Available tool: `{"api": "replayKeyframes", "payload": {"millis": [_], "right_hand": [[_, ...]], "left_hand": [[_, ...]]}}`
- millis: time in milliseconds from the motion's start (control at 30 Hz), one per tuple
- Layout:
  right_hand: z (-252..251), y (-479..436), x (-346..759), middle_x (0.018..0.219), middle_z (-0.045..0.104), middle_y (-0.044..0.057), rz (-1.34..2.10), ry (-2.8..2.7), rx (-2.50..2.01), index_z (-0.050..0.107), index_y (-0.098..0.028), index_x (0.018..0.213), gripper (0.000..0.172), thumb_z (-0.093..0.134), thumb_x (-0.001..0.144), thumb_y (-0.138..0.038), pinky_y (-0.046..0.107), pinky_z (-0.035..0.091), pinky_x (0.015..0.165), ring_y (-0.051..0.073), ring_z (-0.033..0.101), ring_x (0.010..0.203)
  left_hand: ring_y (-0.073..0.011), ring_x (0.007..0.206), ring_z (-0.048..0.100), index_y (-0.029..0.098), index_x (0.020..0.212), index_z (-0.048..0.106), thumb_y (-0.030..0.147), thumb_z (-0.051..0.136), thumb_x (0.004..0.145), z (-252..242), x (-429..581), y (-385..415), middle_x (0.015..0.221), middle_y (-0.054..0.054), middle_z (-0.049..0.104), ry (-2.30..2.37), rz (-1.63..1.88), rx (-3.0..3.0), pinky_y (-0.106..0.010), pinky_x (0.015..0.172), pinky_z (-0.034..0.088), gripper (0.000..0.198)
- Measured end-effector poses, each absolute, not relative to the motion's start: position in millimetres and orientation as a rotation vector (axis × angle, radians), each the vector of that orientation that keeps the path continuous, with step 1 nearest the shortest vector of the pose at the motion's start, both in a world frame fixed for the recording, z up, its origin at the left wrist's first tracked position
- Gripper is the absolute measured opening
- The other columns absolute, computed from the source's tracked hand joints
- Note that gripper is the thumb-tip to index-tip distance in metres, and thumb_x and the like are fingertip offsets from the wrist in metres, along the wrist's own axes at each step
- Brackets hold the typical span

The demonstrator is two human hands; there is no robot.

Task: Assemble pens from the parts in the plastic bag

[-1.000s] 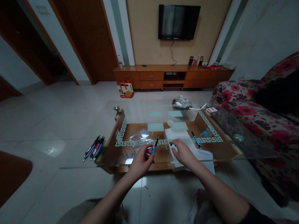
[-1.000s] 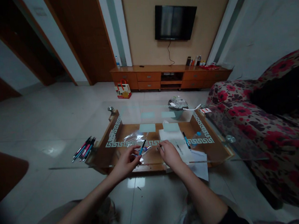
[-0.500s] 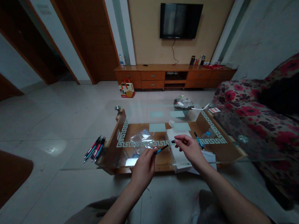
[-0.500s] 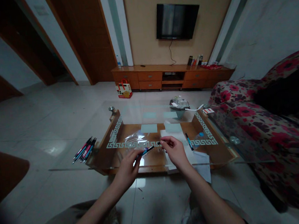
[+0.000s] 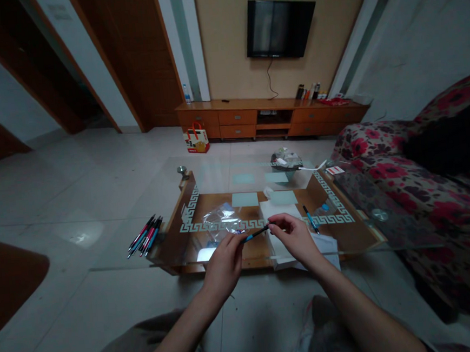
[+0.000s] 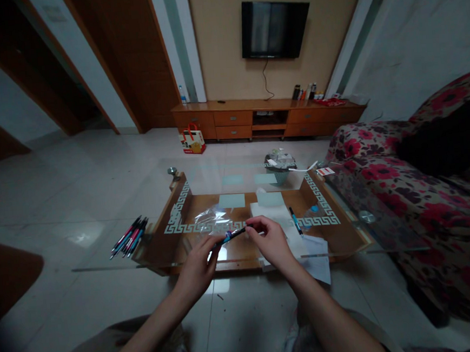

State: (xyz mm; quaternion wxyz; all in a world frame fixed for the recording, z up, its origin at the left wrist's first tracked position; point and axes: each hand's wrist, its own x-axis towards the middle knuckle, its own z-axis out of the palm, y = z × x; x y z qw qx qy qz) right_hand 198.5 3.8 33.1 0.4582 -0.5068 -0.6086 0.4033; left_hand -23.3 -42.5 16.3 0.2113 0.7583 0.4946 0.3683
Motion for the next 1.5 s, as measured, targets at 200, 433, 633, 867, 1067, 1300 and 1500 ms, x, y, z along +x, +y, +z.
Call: {"api": "replayKeyframes", "payload": {"millis": [200,433,633,867,1067,1300,1500], "right_hand": [[29.5,2.1,194.5,0.087,0.072,0.006,1.097,-1.53,-1.217,0.069,-0.018,0.097,0.023,0.069,0.08,-0.034,0.029,0.051,0.07,0.018,0.065,0.077],[31.2,-1.5,188.1,0.089,0.072,0.004,1.184,-1.557,-1.192,0.069,-0.018,0.094,0.02,0.07,0.077,-0.028,0.029,0.051,0.073,0.017,0.066,0.08],[30.2,-2.2,187.8,0.091,0.073,0.005,1.213,-1.616,-1.172,0.07,-0.018,0.094,0.018,0.068,0.078,-0.027,0.031,0.052,0.075,0.018,0.066,0.084],[32.9,-3.8,186.1,0.093,0.073,0.006,1.24,-1.627,-1.148,0.071,-0.018,0.093,0.017,0.068,0.079,-0.028,0.031,0.053,0.076,0.019,0.067,0.085],[34.1,-4.1,185.8,0.094,0.074,0.006,1.245,-1.64,-1.154,0.072,-0.018,0.092,0.017,0.067,0.08,-0.028,0.032,0.053,0.077,0.019,0.068,0.086],[30.0,-4.7,187.5,0.094,0.074,0.005,1.251,-1.671,-1.141,0.072,-0.018,0.094,0.017,0.067,0.081,-0.029,0.031,0.052,0.076,0.018,0.067,0.085],[32.7,-6.5,187.7,0.094,0.074,0.005,1.238,-1.71,-1.139,0.073,-0.018,0.092,0.017,0.067,0.082,-0.03,0.032,0.052,0.077,0.019,0.067,0.085]], "left_hand": [[-0.0215,0.106,0.06,0.026,0.126,0.056,0.012,0.043,0.095,21.0,-24.1,-44.6,0.114,-0.007,0.062,1.428,0.963,2.15,-0.036,0.093,0.05,0.036],[-0.0222,0.105,0.06,0.026,0.127,0.056,0.01,0.043,0.094,20.5,-24.0,-45.1,0.114,-0.008,0.061,1.474,0.886,2.252,-0.037,0.093,0.049,0.039],[-0.0218,0.1,0.06,0.025,0.125,0.057,0.008,0.046,0.092,24.5,-23.7,-46.3,0.11,-0.008,0.061,1.488,0.81,2.311,-0.035,0.087,0.049,0.039],[-0.0218,0.1,0.059,0.024,0.125,0.057,0.008,0.047,0.091,20.9,-24.8,-45.5,0.109,-0.009,0.06,1.459,0.879,2.338,-0.034,0.086,0.049,0.039],[-0.0215,0.097,0.06,0.024,0.123,0.059,0.009,0.046,0.093,22.3,-24.1,-45.7,0.105,-0.009,0.061,1.424,0.884,2.368,-0.034,0.084,0.05,0.036],[-0.022,0.099,0.06,0.023,0.121,0.06,0.011,0.047,0.093,21.9,-24.3,-46.5,0.105,-0.009,0.062,1.429,0.899,2.388,-0.035,0.086,0.05,0.033],[-0.0217,0.096,0.06,0.021,0.118,0.062,0.014,0.047,0.095,21.1,-25.9,-47.3,0.104,-0.009,0.063,1.433,0.89,2.436,-0.036,0.085,0.05,0.028]]}}
